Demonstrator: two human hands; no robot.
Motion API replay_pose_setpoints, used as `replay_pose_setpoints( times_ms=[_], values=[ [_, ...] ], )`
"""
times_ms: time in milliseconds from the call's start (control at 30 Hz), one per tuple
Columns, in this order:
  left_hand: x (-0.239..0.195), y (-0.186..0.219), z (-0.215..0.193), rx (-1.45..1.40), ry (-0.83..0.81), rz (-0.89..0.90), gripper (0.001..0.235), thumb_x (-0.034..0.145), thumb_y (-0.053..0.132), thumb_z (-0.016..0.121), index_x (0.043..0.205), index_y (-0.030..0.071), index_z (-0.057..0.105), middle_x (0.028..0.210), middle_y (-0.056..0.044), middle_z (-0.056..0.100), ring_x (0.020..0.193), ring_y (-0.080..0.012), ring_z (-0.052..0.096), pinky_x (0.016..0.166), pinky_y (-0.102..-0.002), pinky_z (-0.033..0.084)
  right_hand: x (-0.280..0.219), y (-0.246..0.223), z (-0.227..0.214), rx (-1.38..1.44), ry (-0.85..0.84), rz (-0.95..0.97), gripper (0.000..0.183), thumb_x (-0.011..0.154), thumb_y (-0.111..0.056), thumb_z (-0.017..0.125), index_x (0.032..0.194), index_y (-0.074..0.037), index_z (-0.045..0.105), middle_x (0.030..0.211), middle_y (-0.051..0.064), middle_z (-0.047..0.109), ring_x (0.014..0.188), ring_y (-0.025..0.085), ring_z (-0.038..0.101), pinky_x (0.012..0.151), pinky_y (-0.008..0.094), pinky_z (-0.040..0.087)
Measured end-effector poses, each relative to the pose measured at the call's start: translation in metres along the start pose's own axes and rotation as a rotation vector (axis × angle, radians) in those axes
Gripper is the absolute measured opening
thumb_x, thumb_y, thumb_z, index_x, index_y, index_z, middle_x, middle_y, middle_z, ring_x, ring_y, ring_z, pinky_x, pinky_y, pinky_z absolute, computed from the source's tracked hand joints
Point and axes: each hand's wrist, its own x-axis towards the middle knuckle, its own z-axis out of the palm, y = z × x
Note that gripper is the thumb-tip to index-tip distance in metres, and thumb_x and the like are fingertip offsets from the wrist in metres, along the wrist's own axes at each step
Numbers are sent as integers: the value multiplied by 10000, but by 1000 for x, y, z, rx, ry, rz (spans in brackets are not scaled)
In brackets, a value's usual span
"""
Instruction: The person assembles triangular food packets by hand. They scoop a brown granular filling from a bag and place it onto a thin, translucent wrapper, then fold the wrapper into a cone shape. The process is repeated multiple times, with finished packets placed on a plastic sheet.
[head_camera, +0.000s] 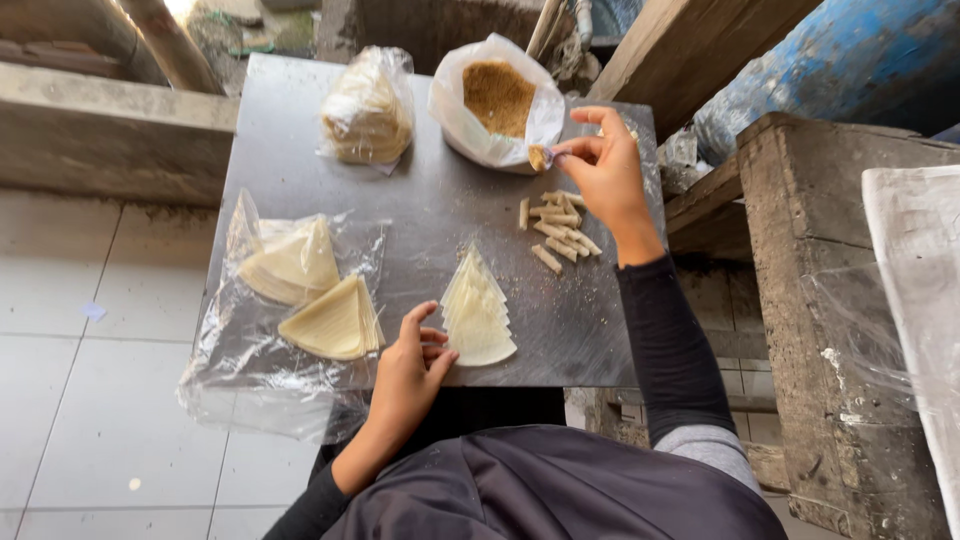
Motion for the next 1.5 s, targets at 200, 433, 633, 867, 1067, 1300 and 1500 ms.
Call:
replay_pose_setpoints(
  times_ms=[200, 433, 633, 867, 1067, 1300, 1500],
  values=[
    [-5, 2, 3, 3, 20, 26, 669, 848, 76, 767, 1429, 80, 434, 998, -130, 753, 868, -236, 786, 746, -322, 617, -94, -18, 20, 61, -191, 72, 472, 909, 109, 652, 1343, -16, 512, 989, 92, 772, 884, 70, 693, 791, 225, 535],
    [-13, 6, 7, 5, 40, 13, 664, 847, 55, 751, 1433, 79, 438, 975, -135, 756, 865, -241, 786, 752, -328, 616, -150, -22, 61, -116, -448, -26, 440, 895, 46, 672, 1314, -58, 590, 964, 32, 792, 827, 110, 673, 773, 271, 524],
    [-12, 8, 6, 11, 55, 25, 628, 864, 69, 733, 1421, 62, 441, 932, -133, 775, 835, -246, 787, 743, -332, 609, -156, -18, 76, -332, -496, -449, 471, 870, 54, 665, 1315, -95, 628, 983, 35, 761, 989, 241, 684, 913, 365, 517],
    [-11, 7, 6, -12, 59, 26, 642, 856, 61, 731, 1426, 54, 437, 926, -137, 778, 820, -245, 789, 734, -327, 610, -159, -15, 70, -477, -482, -625, 454, 883, 51, 621, 1300, -115, 687, 981, 80, 717, 993, 257, 670, 925, 368, 523],
    [-11, 7, 7, -7, 64, 31, 641, 860, 69, 736, 1425, 51, 435, 937, -137, 775, 834, -242, 787, 743, -327, 609, -159, -14, 64, -547, -495, -692, 448, 886, 33, 643, 1318, -82, 675, 969, 94, 722, 999, 258, 667, 918, 376, 514],
    [-14, 12, 6, -3, 76, 68, 634, 866, 76, 731, 1426, 44, 435, 942, -140, 776, 844, -251, 786, 753, -332, 607, -156, -12, 56, -266, -426, -254, 449, 867, 75, 679, 1290, -67, 625, 975, 66, 771, 964, 205, 682, 853, 351, 530],
    [-19, 22, 6, -49, 65, 54, 571, 912, 110, 698, 1416, 43, 437, 980, -139, 784, 873, -261, 791, 752, -341, 607, -104, -4, 35, 182, -315, 45, 415, 944, 111, 584, 1329, -33, 529, 1026, 91, 749, 946, 134, 716, 859, 291, 592]
  ],
)
